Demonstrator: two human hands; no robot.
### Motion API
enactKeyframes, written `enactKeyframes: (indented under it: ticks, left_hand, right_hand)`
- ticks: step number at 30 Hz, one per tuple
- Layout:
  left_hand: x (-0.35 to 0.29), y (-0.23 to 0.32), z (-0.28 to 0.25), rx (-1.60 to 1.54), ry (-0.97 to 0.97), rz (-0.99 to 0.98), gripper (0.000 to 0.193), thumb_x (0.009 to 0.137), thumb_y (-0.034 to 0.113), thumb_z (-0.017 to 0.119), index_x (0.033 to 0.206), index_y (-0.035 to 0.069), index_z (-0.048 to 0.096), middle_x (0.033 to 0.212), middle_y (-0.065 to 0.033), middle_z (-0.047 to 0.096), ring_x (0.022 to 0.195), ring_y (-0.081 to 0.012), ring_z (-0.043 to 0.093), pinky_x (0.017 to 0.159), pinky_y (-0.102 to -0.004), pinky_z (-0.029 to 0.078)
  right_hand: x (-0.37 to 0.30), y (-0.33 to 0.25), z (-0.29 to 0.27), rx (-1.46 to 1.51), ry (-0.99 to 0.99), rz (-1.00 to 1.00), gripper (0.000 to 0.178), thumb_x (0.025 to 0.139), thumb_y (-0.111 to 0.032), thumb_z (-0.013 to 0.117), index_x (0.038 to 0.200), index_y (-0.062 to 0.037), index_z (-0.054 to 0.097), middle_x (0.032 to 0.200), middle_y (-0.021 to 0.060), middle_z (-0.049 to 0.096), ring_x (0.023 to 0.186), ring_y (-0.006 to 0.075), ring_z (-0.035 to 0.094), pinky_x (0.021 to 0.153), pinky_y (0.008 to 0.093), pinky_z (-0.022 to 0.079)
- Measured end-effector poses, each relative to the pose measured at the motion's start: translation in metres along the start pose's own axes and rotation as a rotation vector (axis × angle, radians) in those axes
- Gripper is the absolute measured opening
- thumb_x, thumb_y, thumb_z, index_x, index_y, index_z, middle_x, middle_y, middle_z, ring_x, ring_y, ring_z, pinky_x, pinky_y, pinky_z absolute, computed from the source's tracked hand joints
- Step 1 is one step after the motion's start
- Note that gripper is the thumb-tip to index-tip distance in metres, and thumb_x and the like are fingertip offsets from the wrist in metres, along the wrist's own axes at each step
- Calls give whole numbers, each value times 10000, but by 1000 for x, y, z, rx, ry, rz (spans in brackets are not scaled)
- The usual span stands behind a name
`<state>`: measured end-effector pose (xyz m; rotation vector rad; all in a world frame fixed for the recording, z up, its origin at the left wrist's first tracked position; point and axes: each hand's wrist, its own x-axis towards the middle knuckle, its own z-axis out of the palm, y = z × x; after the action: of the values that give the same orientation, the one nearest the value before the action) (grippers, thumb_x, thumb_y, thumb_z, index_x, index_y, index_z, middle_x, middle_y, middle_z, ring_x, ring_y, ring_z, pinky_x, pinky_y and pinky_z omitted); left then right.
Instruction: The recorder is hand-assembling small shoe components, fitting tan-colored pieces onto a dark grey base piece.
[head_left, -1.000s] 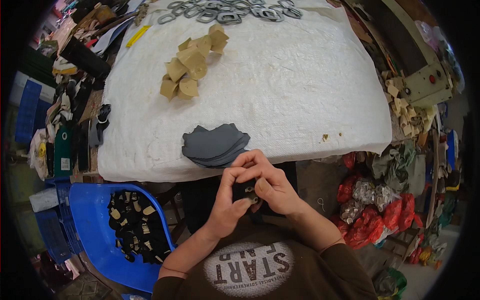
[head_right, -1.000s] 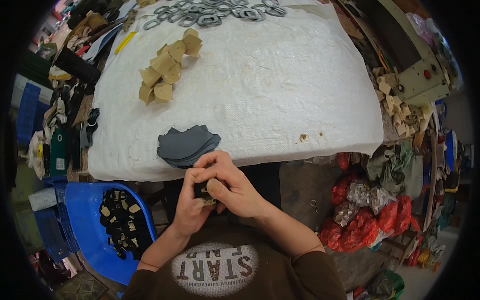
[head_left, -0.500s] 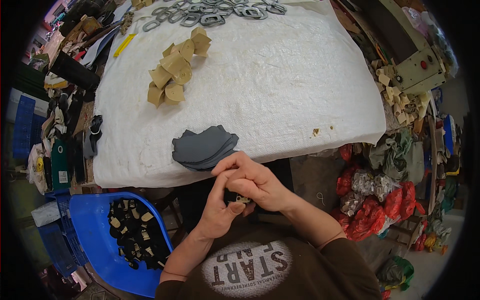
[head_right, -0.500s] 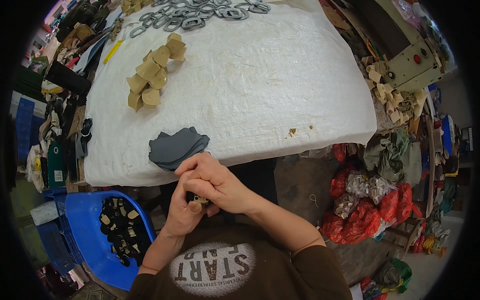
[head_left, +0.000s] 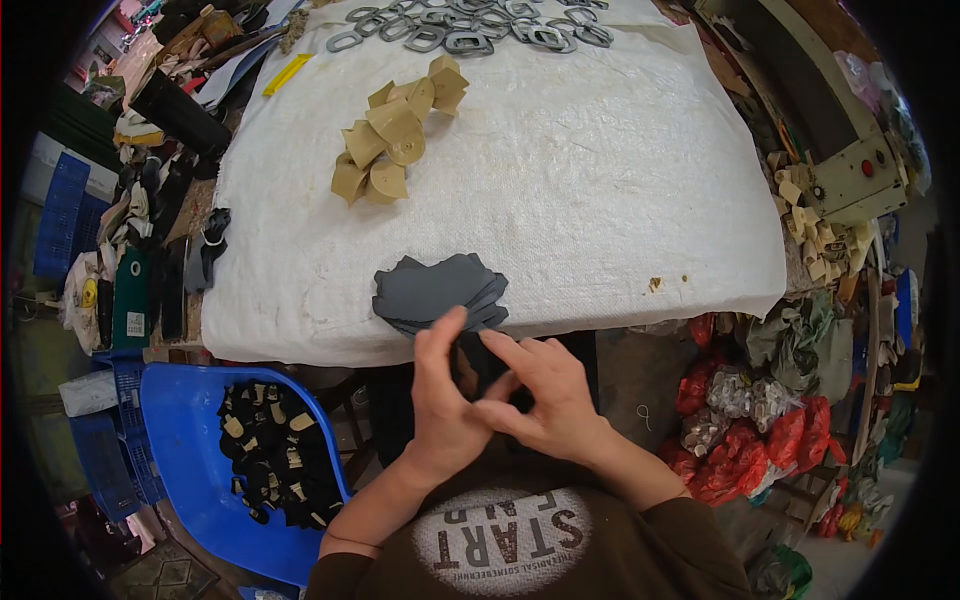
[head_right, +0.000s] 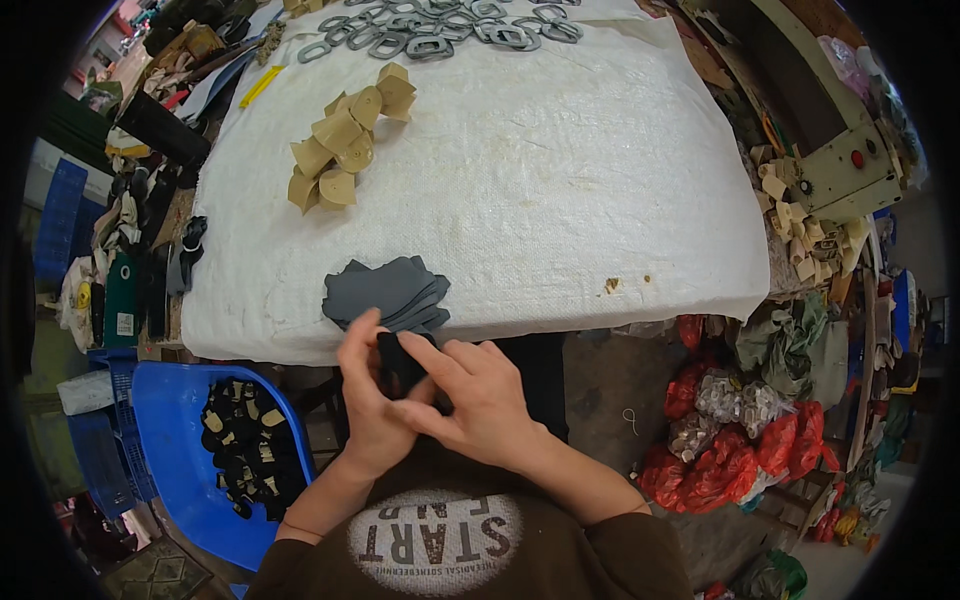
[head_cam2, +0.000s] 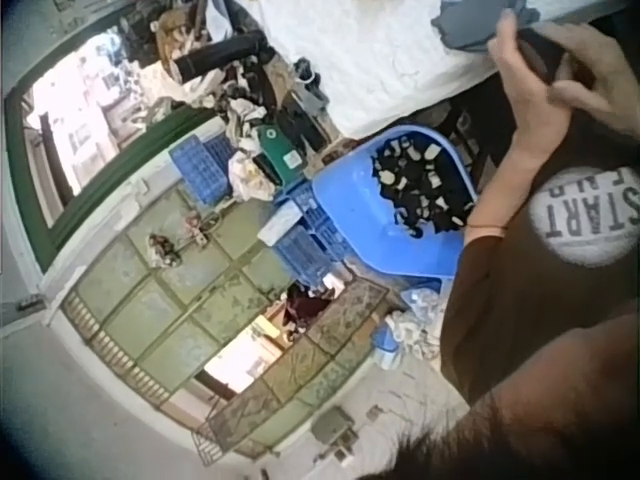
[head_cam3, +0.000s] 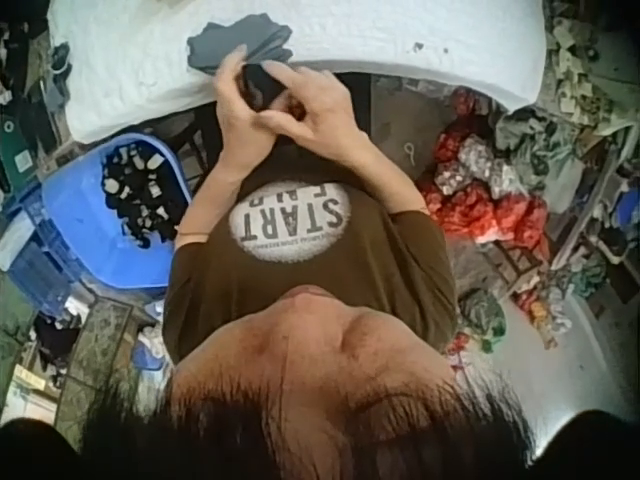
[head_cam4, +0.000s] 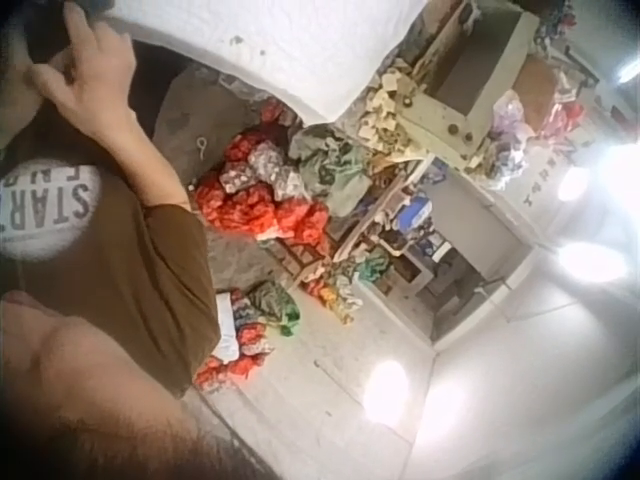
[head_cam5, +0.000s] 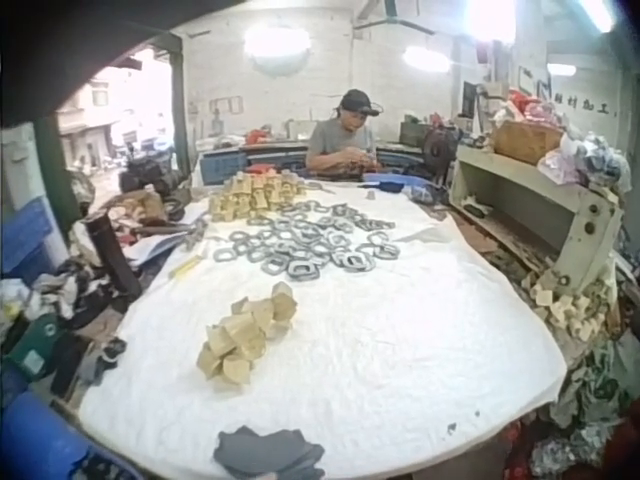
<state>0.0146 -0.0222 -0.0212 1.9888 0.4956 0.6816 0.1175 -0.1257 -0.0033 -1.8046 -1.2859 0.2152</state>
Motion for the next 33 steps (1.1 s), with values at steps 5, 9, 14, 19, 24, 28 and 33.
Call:
enactKeyframes:
  ticks: [5, 9, 14, 19, 24, 28, 33]
  left_hand:
    - [-3, 9, -6, -635, -36, -261, 621, 774, 56, 669, 1317, 2, 373, 1138, -124, 430, 907, -201, 488, 755, -273, 421]
    - [7, -4, -18, -271, -312, -119, 534, 906, 220, 482, 1362, -6, 322, 1224, -159, 418, 1086, -208, 441, 844, -310, 417]
    - [3, 3, -10, -488, -234, -207, 463, 936, 151, 436, 1349, -17, 313, 1166, -167, 514, 1056, -224, 528, 923, -323, 401]
    - [7, -1, -22, -433, -288, -200, 442, 932, 130, 434, 1344, 6, 329, 1047, -141, 582, 943, -197, 578, 847, -308, 442]
    - [7, 4, -22, -396, -382, -264, 433, 908, 113, 470, 1314, 10, 362, 904, -147, 609, 824, -234, 617, 779, -328, 469]
    - [10, 13, -20, -273, -409, -209, 432, 898, 111, 480, 1301, 3, 369, 939, -189, 608, 847, -291, 628, 794, -350, 471]
    - [7, 7, -17, -262, -457, -242, 412, 889, 104, 485, 1273, -5, 383, 1019, -245, 593, 930, -383, 616, 820, -397, 466]
  right_hand:
    - [4, 15, -6, 629, -62, 512, 410, 920, -110, 422, 1321, -25, 444, 1009, 153, 609, 791, 153, 613, 728, 288, 495]
    - [1, 10, -3, 508, -121, 383, 414, 910, -108, 439, 1314, -18, 447, 1017, 161, 615, 792, 179, 615, 734, 305, 491]
    - [2, 0, 2, 452, -93, 297, 437, 903, -134, 455, 1315, 8, 446, 924, 123, 596, 676, 181, 551, 678, 304, 461]
    - [4, 9, -14, 84, -222, 178, 440, 850, -137, 603, 1266, -37, 501, 944, 163, 603, 785, 290, 600, 684, 346, 472]
    - [19, 6, -25, -6, 90, -156, 460, 618, -38, 761, 1057, -74, 627, 948, 72, 549, 893, 267, 492, 737, 363, 427]
    - [21, 7, -27, -96, -72, -217, 308, 642, -49, 673, 945, -67, 623, 938, 66, 541, 915, 251, 497, 772, 360, 416]
    - [23, 2, -27, -284, -56, -283, 256, 636, -25, 672, 883, -55, 611, 890, 62, 550, 848, 249, 531, 722, 362, 409]
